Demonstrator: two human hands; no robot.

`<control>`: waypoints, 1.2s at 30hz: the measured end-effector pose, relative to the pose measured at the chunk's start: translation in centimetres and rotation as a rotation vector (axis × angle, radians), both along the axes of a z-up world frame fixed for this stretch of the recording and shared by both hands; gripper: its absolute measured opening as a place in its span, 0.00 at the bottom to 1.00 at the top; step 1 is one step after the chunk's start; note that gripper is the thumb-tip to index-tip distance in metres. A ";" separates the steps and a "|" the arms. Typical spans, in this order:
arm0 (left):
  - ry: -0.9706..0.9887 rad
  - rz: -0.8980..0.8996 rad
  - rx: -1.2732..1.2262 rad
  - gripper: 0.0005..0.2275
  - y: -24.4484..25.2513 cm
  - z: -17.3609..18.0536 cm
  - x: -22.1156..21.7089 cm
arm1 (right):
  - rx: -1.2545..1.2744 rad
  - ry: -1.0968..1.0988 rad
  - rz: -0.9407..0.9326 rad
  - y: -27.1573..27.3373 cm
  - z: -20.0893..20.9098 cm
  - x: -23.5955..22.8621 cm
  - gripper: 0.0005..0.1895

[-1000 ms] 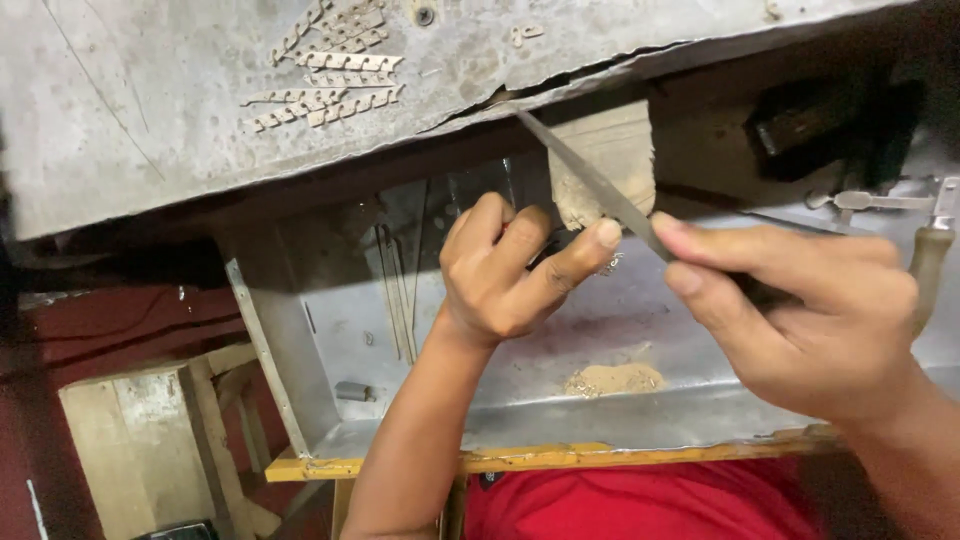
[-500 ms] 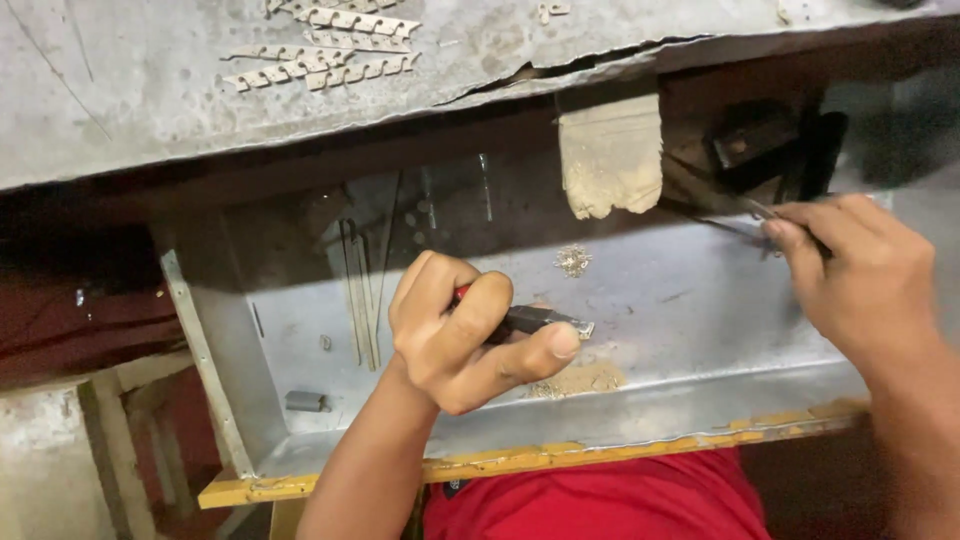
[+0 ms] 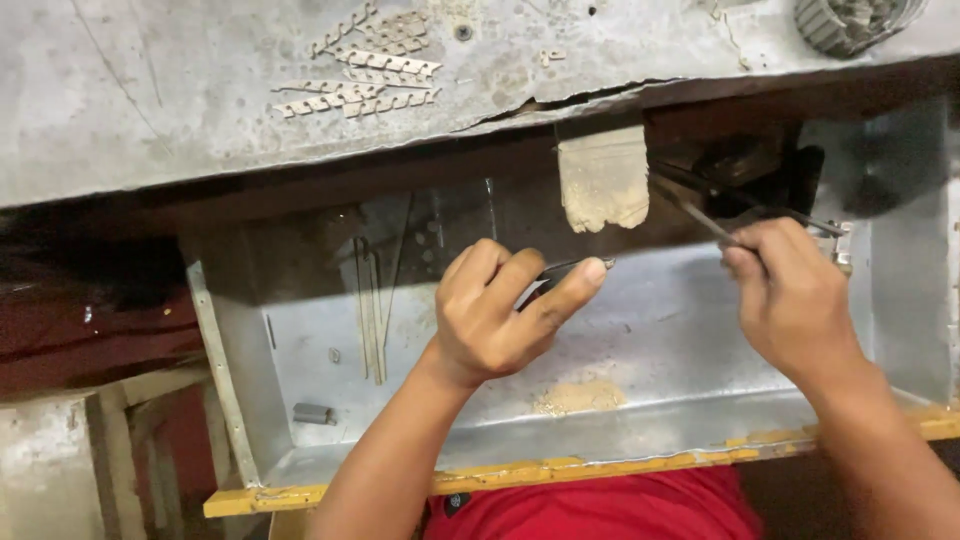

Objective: The person holds a small metal piece with pliers and files it against a sanding block attached to the workbench. They repeatedly file the metal, occasionally pause to inspect it, and briefly reach into a drawer to retrieve another tool before resuming filing.

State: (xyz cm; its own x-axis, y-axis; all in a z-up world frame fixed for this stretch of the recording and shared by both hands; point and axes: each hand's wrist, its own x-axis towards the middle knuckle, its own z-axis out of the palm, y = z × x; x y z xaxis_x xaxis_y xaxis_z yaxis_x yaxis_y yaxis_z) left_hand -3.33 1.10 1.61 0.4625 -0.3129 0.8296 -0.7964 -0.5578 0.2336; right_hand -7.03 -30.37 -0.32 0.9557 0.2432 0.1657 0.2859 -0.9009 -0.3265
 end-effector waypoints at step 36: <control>-0.033 -0.034 0.064 0.16 -0.6 -0.9 3.4 | 0.569 0.248 -0.280 5.0 9.0 -3.4 0.12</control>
State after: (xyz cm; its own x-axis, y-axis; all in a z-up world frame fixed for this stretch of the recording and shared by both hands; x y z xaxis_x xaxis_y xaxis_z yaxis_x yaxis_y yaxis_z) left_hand 0.09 0.54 0.68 0.4231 -0.3806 0.8223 -0.8219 -0.5432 0.1715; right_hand -10.41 -25.34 8.68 0.9962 -0.0789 -0.0378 -0.0776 -0.5983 -0.7975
